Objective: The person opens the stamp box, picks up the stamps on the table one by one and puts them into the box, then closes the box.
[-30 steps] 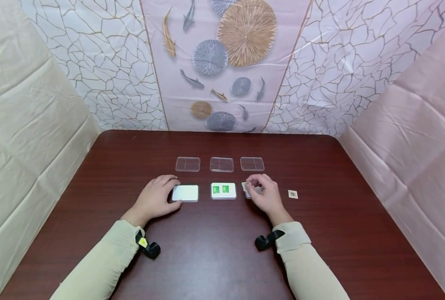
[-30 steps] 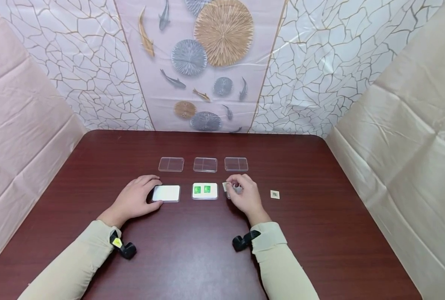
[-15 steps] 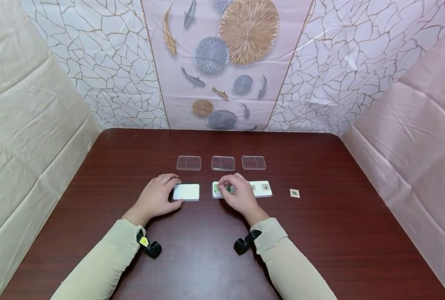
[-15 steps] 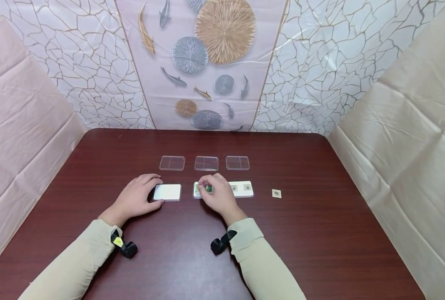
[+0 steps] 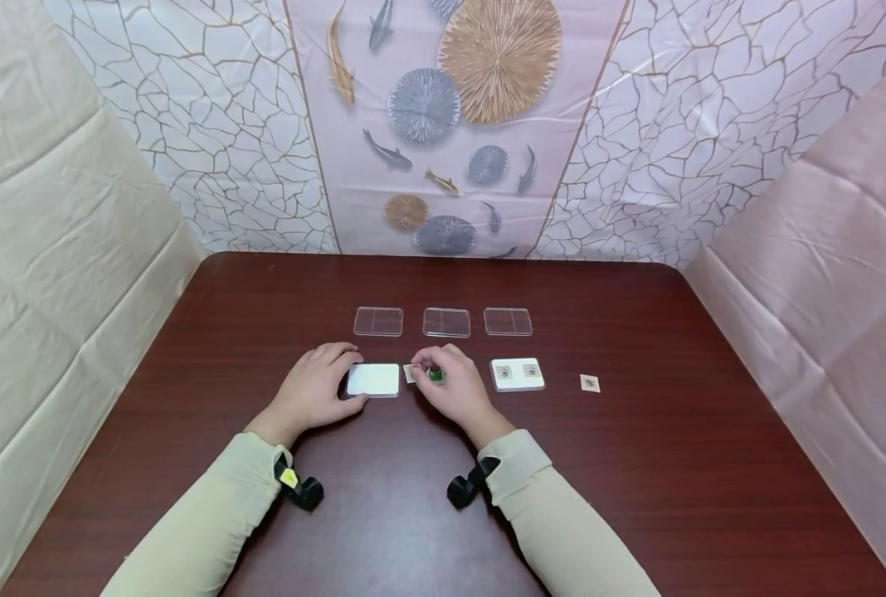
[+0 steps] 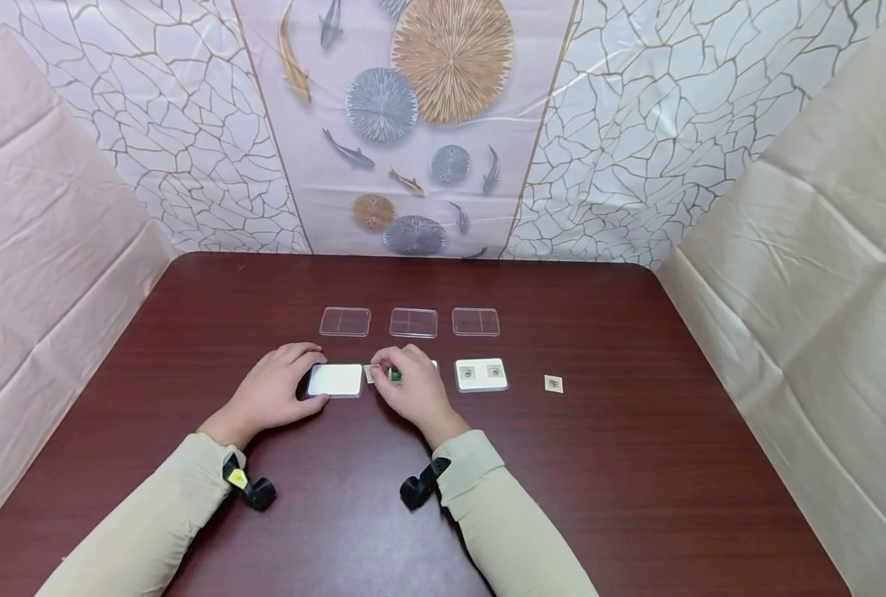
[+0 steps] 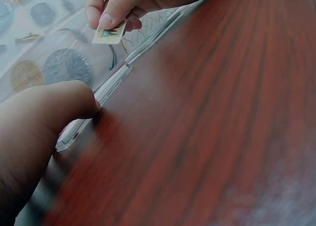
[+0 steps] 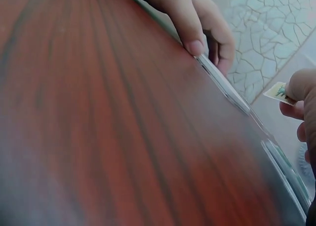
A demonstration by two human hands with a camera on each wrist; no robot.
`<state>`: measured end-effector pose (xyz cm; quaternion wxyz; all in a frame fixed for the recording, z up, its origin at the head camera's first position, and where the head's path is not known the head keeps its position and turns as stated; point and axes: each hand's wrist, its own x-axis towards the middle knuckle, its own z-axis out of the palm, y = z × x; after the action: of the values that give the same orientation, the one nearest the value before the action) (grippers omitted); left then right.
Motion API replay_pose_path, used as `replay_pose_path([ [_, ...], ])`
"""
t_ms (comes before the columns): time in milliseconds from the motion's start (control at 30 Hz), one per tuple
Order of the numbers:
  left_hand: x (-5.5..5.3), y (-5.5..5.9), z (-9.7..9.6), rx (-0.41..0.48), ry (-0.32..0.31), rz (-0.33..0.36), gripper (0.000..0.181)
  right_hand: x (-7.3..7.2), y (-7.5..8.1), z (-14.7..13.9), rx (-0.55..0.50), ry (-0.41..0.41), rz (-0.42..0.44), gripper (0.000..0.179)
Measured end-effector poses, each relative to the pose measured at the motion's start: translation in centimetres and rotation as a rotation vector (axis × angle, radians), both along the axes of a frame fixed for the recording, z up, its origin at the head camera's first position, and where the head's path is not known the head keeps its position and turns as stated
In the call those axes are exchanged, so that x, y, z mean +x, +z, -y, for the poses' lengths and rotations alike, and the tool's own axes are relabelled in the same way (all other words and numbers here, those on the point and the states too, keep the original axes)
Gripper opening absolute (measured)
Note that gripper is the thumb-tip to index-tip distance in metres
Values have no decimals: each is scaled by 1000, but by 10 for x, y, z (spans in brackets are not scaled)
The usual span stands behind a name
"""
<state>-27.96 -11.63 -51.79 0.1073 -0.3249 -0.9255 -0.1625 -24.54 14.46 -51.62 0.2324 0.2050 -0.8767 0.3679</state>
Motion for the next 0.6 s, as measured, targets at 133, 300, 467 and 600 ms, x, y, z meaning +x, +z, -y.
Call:
replay_pose_path([
  [133,-1,0,0,2,-3,0,60,0,1,8,-3,-4,-1,7],
  [300,-1,-1,0,-1,0,2,59,-1,1,18,5,0,-2,6],
  [467,-1,0,0,5,-8,-2,57,-2,0,28,40,-7,36,6],
  [600,0,1,1,5,-9,1,57,-4,-1,37,46,4,40,7],
])
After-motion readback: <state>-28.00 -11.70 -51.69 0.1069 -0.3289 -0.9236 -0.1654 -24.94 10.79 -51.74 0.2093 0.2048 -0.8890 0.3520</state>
